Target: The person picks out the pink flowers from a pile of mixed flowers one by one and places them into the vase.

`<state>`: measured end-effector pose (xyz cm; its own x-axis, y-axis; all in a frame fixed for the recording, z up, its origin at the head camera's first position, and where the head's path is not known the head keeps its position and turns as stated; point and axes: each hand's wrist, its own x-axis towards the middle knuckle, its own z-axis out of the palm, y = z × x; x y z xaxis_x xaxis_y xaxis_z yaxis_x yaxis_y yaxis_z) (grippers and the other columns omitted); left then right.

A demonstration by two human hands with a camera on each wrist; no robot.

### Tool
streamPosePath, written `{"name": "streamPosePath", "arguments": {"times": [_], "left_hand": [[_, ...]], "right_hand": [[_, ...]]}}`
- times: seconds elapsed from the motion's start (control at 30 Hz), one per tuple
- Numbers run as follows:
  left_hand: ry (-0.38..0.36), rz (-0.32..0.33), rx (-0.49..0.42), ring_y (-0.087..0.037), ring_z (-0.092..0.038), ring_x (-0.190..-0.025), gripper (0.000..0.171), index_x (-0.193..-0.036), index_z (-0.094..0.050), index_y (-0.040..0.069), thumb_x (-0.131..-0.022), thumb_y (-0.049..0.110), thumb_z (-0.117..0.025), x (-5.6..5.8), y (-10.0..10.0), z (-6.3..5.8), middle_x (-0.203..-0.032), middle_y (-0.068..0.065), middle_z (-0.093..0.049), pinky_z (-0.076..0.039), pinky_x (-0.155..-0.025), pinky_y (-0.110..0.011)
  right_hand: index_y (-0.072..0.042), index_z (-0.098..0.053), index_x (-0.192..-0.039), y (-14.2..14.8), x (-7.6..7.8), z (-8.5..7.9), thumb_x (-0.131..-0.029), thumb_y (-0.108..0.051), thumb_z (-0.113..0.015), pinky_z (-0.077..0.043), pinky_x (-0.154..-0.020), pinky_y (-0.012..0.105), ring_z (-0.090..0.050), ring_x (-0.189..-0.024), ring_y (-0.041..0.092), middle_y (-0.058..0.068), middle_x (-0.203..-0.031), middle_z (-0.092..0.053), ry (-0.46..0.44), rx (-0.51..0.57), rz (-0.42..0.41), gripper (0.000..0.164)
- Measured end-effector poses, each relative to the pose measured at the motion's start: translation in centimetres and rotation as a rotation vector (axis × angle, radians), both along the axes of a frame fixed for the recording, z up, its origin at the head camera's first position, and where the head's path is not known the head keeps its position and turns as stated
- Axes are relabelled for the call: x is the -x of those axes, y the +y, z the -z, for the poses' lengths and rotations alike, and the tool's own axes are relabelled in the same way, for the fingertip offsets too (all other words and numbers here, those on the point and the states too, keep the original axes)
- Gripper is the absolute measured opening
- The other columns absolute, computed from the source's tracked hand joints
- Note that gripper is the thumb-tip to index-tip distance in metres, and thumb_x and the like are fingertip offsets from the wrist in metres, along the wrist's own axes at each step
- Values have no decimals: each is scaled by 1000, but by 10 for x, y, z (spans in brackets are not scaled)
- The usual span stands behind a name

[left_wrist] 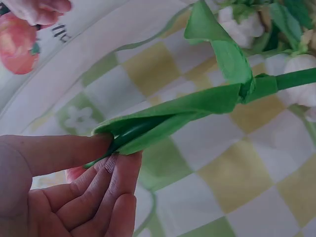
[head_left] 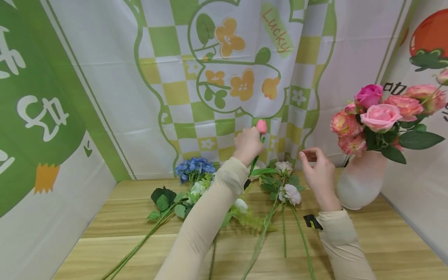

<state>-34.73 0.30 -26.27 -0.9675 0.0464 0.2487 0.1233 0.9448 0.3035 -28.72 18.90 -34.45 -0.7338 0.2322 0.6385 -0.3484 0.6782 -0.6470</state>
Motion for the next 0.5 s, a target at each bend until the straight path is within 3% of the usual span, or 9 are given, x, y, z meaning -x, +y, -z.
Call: {"name": "streamPosePath", "arguments": {"times": [0.27,0.4,0.5], "left_hand": [[38,6,-83,-18,-56,-60,23,-67,-48,17,-75,18,-69,-17,-14,-15,-65,0,-55,-44,-50,-30],[77,34,-152,-16,-50,-54,27,-61,-43,17,-75,15,-66,-24,-23,-17,-57,1,-47,-40,-46,-28],[130,68,-214,-15,-44,-50,26,-60,-45,16,-76,9,-63,-29,-28,-16,-54,2,-45,-36,-45,-26]], "right_hand": [[-6,-65,-105,-14,2,-3,-92,-27,-63,-48,-67,22,-65,-87,23,10,-96,-70,18,21,-37,25],[-7,-66,-104,-22,2,-6,-91,-29,-64,-44,-64,9,-66,-87,22,9,-96,-70,25,40,-68,26],[-9,-67,-105,-29,0,-9,-90,-29,-65,-43,-64,5,-66,-87,20,8,-97,-71,29,59,-92,25]]}}
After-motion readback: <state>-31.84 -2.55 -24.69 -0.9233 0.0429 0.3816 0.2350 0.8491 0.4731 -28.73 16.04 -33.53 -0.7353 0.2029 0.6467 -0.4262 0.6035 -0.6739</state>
